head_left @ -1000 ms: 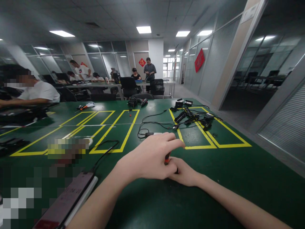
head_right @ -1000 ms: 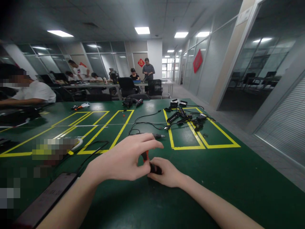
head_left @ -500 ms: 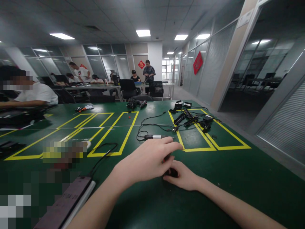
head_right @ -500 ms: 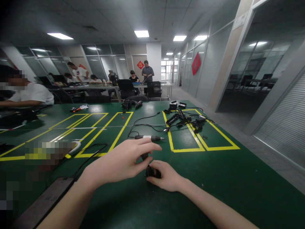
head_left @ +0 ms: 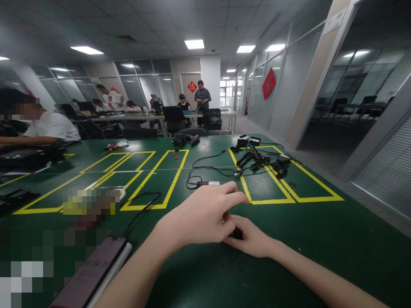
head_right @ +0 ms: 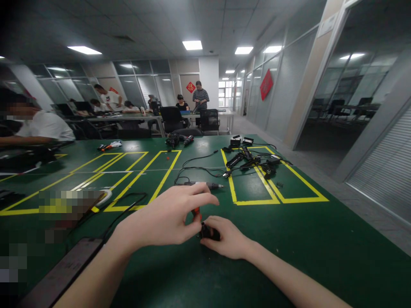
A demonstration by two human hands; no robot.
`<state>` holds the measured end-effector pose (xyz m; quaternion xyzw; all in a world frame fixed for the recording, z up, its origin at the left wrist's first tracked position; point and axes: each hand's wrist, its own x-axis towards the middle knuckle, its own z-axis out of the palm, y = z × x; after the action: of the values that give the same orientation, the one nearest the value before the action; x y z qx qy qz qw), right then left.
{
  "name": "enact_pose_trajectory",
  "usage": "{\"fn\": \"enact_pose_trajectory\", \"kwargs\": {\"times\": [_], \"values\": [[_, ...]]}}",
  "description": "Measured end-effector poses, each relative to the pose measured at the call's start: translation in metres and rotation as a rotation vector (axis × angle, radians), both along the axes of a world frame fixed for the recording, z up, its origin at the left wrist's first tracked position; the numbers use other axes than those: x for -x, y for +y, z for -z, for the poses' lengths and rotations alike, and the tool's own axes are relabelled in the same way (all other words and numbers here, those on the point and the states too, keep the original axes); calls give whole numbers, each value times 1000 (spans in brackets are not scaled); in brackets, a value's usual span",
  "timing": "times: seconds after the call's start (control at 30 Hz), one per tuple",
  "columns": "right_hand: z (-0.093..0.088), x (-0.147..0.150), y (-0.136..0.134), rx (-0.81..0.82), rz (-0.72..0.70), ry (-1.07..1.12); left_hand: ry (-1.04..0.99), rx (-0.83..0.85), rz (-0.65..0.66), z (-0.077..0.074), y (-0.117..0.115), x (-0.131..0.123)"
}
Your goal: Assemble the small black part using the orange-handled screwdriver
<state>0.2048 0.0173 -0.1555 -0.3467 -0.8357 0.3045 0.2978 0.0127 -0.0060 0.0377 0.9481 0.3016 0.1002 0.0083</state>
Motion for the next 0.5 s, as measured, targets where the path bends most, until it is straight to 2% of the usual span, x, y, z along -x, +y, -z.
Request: {"fn": "enact_pose_trajectory", "kwargs": {"times": [0.3,0.5], "values": [[-1,0,-2,-16,10,11,-44,-9,51,3,2,-3],[-1,0,-2,-15,14,2,-34,-20,7,5,1,-3]]}}
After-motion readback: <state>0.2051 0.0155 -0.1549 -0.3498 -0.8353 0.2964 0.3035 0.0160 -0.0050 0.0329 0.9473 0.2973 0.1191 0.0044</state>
